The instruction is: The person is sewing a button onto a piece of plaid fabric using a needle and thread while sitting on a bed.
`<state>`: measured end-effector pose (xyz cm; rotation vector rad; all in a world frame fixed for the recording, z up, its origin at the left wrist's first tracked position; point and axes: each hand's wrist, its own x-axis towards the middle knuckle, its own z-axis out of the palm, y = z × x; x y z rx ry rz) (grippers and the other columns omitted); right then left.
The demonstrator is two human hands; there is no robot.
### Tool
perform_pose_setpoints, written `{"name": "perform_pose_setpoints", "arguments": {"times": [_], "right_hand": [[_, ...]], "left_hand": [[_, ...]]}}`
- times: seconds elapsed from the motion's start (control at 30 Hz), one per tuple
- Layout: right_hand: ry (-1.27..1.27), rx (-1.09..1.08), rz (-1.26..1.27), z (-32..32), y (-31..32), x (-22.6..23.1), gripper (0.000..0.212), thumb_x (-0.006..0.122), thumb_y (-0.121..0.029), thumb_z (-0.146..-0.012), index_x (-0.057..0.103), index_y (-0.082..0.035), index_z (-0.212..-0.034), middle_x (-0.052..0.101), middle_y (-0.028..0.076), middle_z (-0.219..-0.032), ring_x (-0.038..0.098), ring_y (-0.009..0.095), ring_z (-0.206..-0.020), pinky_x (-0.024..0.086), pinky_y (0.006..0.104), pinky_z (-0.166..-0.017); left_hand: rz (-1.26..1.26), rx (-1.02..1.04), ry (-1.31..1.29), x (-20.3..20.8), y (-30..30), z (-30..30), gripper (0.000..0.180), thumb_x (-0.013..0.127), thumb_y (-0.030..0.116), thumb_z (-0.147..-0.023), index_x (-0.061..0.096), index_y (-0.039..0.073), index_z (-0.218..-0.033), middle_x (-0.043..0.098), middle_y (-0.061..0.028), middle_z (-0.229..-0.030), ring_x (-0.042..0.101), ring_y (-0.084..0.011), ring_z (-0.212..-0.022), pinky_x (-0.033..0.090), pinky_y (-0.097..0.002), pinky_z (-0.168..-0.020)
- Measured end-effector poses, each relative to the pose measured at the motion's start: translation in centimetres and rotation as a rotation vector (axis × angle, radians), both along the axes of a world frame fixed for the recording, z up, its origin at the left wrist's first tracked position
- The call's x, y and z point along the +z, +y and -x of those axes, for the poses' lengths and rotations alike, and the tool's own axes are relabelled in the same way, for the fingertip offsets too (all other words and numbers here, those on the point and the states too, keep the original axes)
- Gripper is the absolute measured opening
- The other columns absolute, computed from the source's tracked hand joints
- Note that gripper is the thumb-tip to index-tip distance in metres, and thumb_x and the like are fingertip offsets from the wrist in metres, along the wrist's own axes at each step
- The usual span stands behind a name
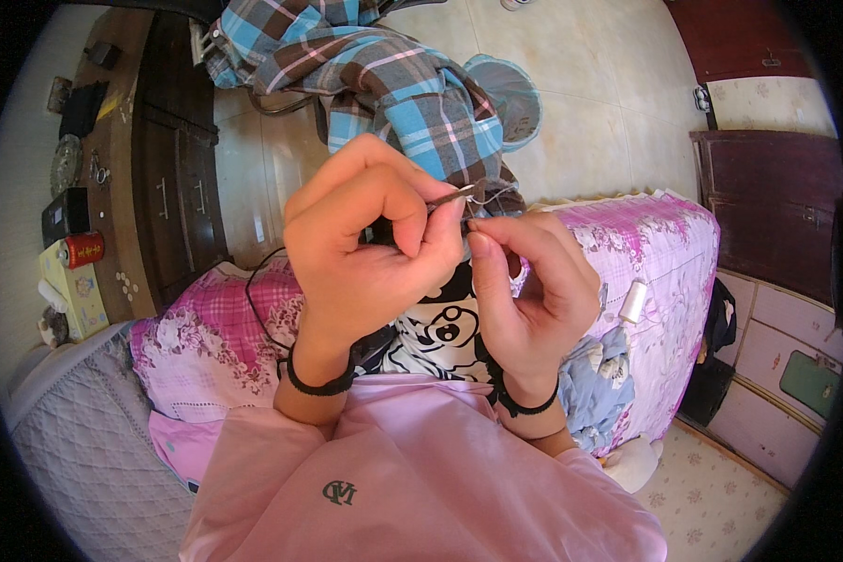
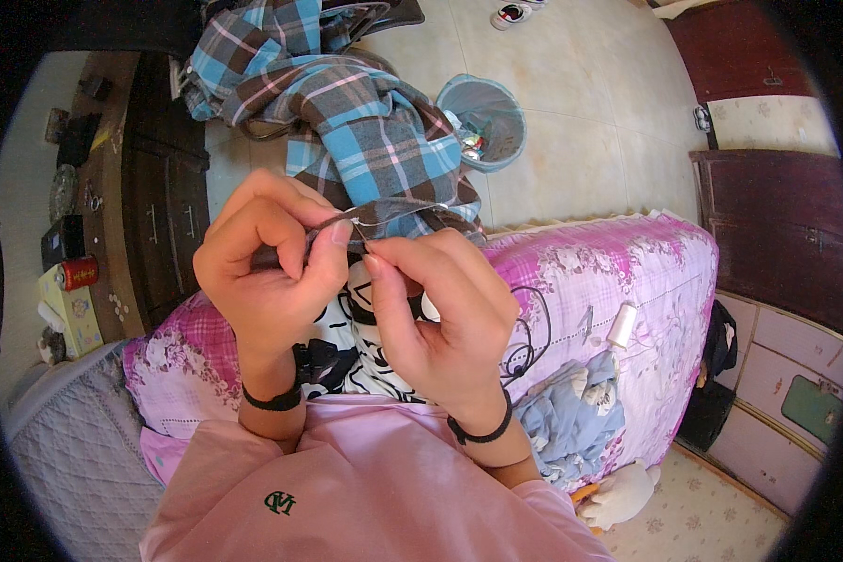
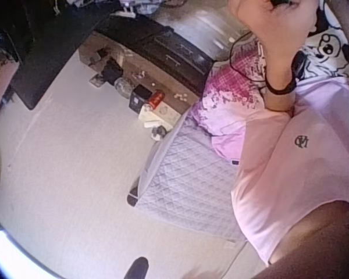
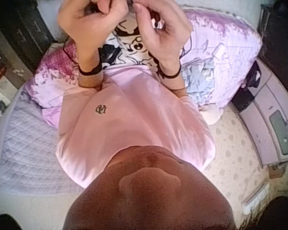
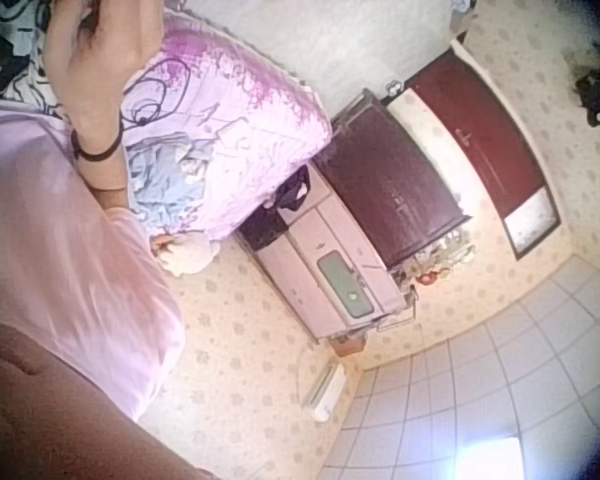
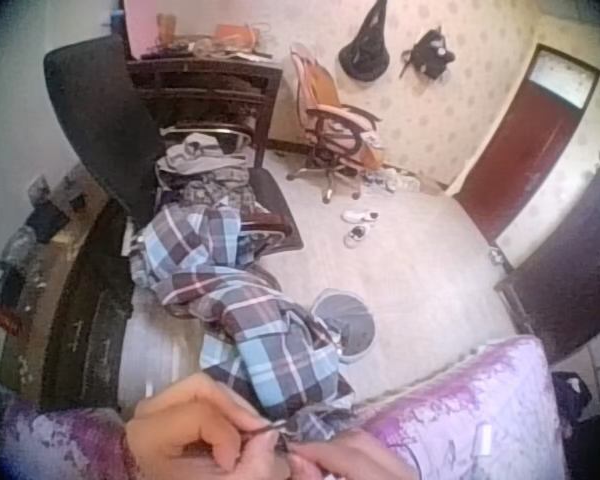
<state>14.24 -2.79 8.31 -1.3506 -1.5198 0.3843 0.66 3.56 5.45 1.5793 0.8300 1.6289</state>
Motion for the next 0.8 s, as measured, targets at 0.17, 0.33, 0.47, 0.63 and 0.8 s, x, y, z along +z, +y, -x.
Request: {"name": "perform_pose_setpoints", "arguments": {"times": [0.17,0.33,0.47,0.63,0.8], "right_hand": [[0.011,0.001,-0.002,0.0,0.0,-0.1,0.013,0.073,0.009,-0.082,0.071,0.004,-0.093,0.065,0.008,-0.077,0.058,0.012,-0.06,0.044,0.0233,-0.052],[0.03,-0.02,0.01,0.1,0.0,-0.2,0.012,0.073,0.009,-0.082,0.07,0.004,-0.093,0.065,0.008,-0.077,0.057,0.012,-0.06,0.043,0.0229,-0.052],[0.034,-0.041,0.02,0.2,-0.1,0.0,0.012,0.072,0.009,-0.082,0.07,0.004,-0.093,0.065,0.008,-0.077,0.057,0.011,-0.059,0.043,0.0224,-0.052],[0.119,-0.027,-0.004,0.5,-0.1,-0.6,0.012,0.071,0.01,-0.083,0.07,0.004,-0.093,0.065,0.007,-0.077,0.054,0.01,-0.059,0.04,0.0225,-0.052],[0.166,-0.009,-0.017,0.2,-0.3,-1.1,0.013,0.071,0.01,-0.082,0.07,0.004,-0.093,0.064,0.007,-0.078,0.054,0.011,-0.062,0.04,0.0229,-0.053]], "left_hand": [[-0.006,0.003,0.008,0.0,0.0,0.1,0.032,0.078,-0.01,-0.066,0.05,0.005,-0.061,0.066,-0.0097,-0.078,0.063,-0.011,-0.064,0.046,-0.0219,-0.054],[-0.038,-0.008,0.042,0.2,-0.1,0.1,0.032,0.078,-0.011,-0.065,0.051,0.005,-0.06,0.064,-0.0095,-0.077,0.062,-0.0128,-0.062,0.046,-0.0224,-0.053],[-0.223,0.033,0.13,0.0,0.2,0.0,0.033,0.08,-0.011,-0.061,0.05,0.005,-0.06,0.064,-0.0105,-0.077,0.062,-0.0157,-0.062,0.046,-0.0236,-0.052],[-0.353,0.003,0.199,-0.1,0.0,0.5,0.036,0.076,-0.018,-0.064,0.047,0.003,-0.062,0.067,-0.0146,-0.086,0.066,-0.0224,-0.069,0.051,-0.0294,-0.056],[-0.409,-0.014,0.148,-0.5,0.1,0.3,0.035,0.076,-0.018,-0.066,0.047,0.002,-0.063,0.067,-0.0156,-0.086,0.065,-0.0231,-0.068,0.052,-0.0302,-0.056]]}}
